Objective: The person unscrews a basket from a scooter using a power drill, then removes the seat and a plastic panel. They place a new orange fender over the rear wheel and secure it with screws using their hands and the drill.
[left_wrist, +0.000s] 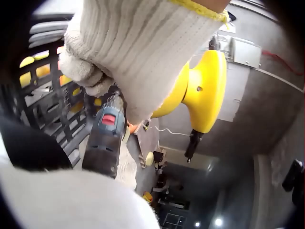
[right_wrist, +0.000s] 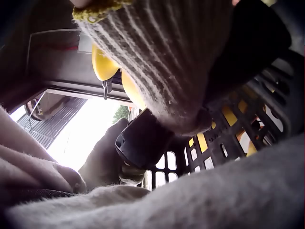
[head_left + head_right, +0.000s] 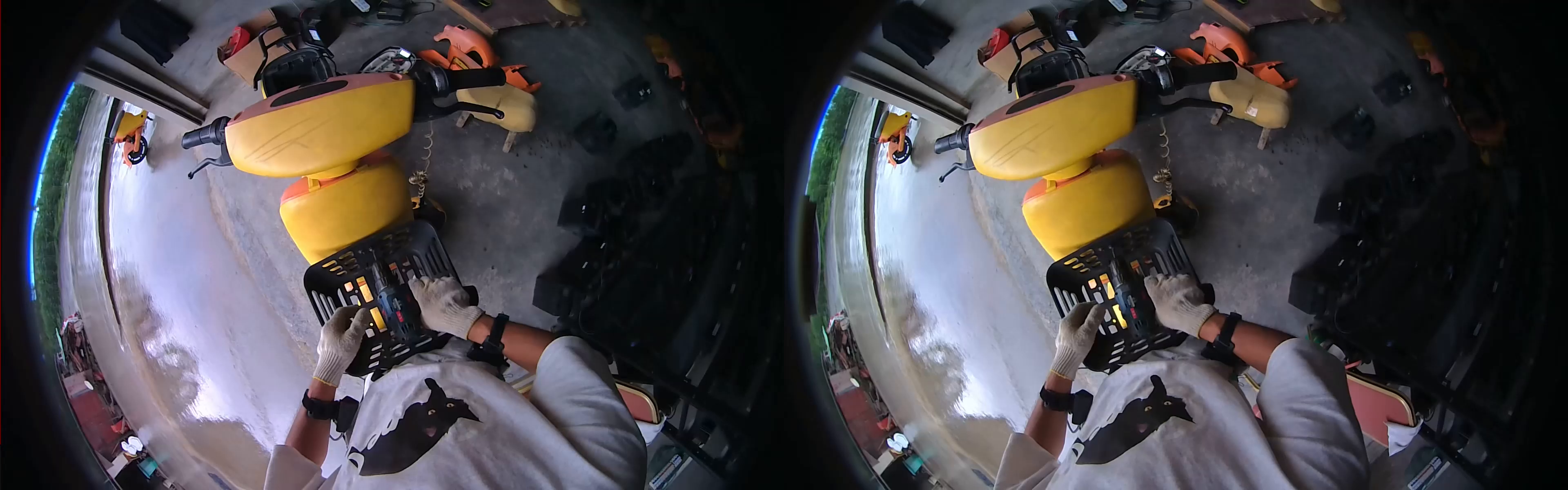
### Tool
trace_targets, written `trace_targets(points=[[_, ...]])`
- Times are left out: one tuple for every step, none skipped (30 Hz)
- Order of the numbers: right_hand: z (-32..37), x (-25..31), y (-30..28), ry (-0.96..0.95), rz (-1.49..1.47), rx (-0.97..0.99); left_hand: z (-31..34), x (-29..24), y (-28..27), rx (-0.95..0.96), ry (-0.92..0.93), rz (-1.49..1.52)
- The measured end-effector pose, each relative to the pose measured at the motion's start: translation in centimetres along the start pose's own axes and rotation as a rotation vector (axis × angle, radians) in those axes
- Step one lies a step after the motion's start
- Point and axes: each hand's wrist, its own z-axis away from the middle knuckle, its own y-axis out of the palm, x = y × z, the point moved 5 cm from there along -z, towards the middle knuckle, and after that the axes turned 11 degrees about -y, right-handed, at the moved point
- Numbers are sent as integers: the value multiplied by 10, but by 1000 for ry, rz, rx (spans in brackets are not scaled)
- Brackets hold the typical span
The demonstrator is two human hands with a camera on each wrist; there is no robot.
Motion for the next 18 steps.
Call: trace_targets(points=[[0, -1, 1, -16, 8, -23, -11, 0, 19, 118, -10, 112], [-1, -2, 2, -33, 15, -47, -25, 7, 38, 299, -101, 294], [9, 3, 6, -29, 2, -21, -27, 21, 62, 506, -216, 483], [4, 5, 8, -42, -10, -32, -29, 18, 70, 683, -307, 658], [2, 6, 10, -52, -23, -36, -30, 17, 73, 708, -280, 737], [0, 5, 8, -60, -15, -61, -28, 7, 78, 740, -248, 816], [1, 1, 5, -66, -3, -82, -27, -4, 85, 777, -215, 898], [2, -1, 4, -72, 7, -100, -22, -9, 89, 814, -228, 945], [3, -1, 2, -78, 7, -104, -23, -8, 92, 818, -219, 966], [4, 0, 0, -85, 6, -110, -25, -6, 94, 821, -210, 988], [4, 2, -2, -93, 3, -116, -26, -4, 95, 822, -202, 1009], [3, 2, -2, -89, -19, -97, -18, -10, 93, 824, -207, 1033], [2, 1, -3, -83, -40, -80, -7, -24, 90, 827, -211, 1057], [1, 0, -3, -75, -60, -62, -1, -31, 89, 834, -214, 1080], [0, -1, 0, -81, -65, -80, -4, -27, 91, 842, -223, 1090], [-3, -3, 5, -86, -70, -98, -10, -21, 94, 849, -233, 1100], [-5, -4, 9, -90, -76, -118, -15, -17, 95, 859, -242, 1108], [-6, -4, 8, -82, -67, -114, -17, -16, 94, 842, -250, 1090]])
